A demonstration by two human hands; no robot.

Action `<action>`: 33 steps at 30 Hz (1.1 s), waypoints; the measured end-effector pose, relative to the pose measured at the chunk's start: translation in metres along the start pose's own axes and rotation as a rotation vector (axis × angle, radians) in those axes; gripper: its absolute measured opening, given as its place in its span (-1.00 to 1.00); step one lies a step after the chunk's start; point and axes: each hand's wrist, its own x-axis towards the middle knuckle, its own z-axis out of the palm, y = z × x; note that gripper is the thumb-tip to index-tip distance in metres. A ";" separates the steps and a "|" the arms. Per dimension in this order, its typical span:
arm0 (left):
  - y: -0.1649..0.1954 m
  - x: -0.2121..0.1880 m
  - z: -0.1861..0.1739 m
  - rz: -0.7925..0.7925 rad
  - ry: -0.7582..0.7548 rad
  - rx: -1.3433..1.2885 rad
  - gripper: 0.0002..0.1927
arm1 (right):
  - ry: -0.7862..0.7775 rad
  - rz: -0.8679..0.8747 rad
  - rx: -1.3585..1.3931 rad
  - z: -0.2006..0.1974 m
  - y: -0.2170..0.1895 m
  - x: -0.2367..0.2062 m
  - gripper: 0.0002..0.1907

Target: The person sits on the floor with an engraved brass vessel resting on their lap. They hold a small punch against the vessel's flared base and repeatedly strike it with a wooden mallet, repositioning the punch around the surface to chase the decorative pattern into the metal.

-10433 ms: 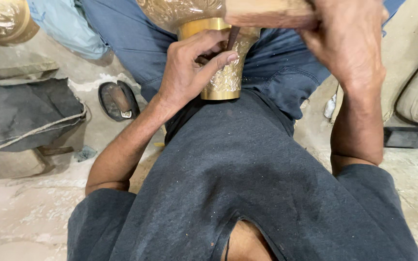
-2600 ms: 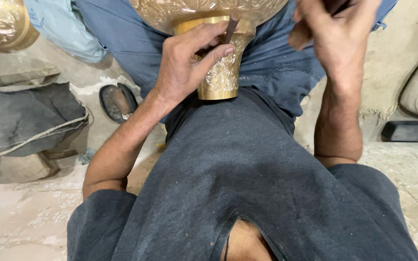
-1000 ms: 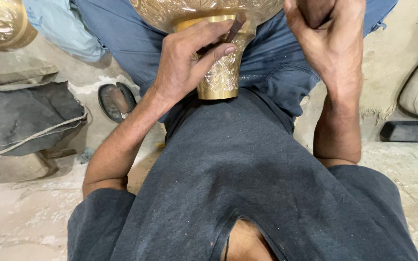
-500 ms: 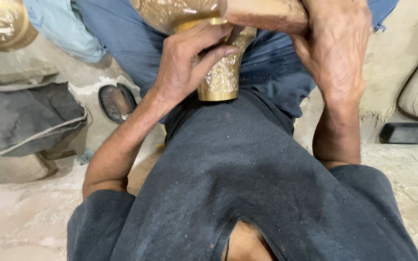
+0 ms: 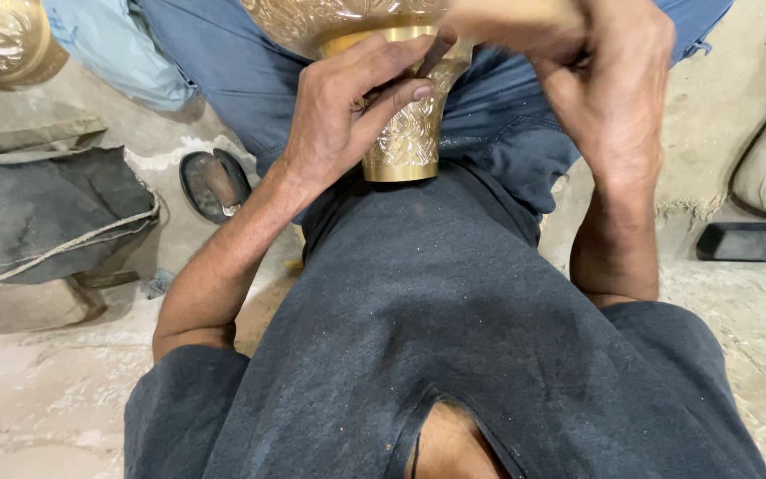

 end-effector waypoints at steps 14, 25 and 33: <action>-0.013 -0.007 0.001 -0.122 0.053 -0.066 -0.66 | 0.062 -0.066 -0.008 0.004 0.002 -0.001 -0.61; -0.020 -0.013 0.011 -0.065 0.081 -0.083 -0.65 | 0.027 -0.133 -0.110 0.011 0.021 -0.008 -0.56; -0.023 -0.012 0.015 -0.041 0.105 -0.025 -0.67 | 0.060 0.065 -0.158 0.017 0.045 -0.009 -0.73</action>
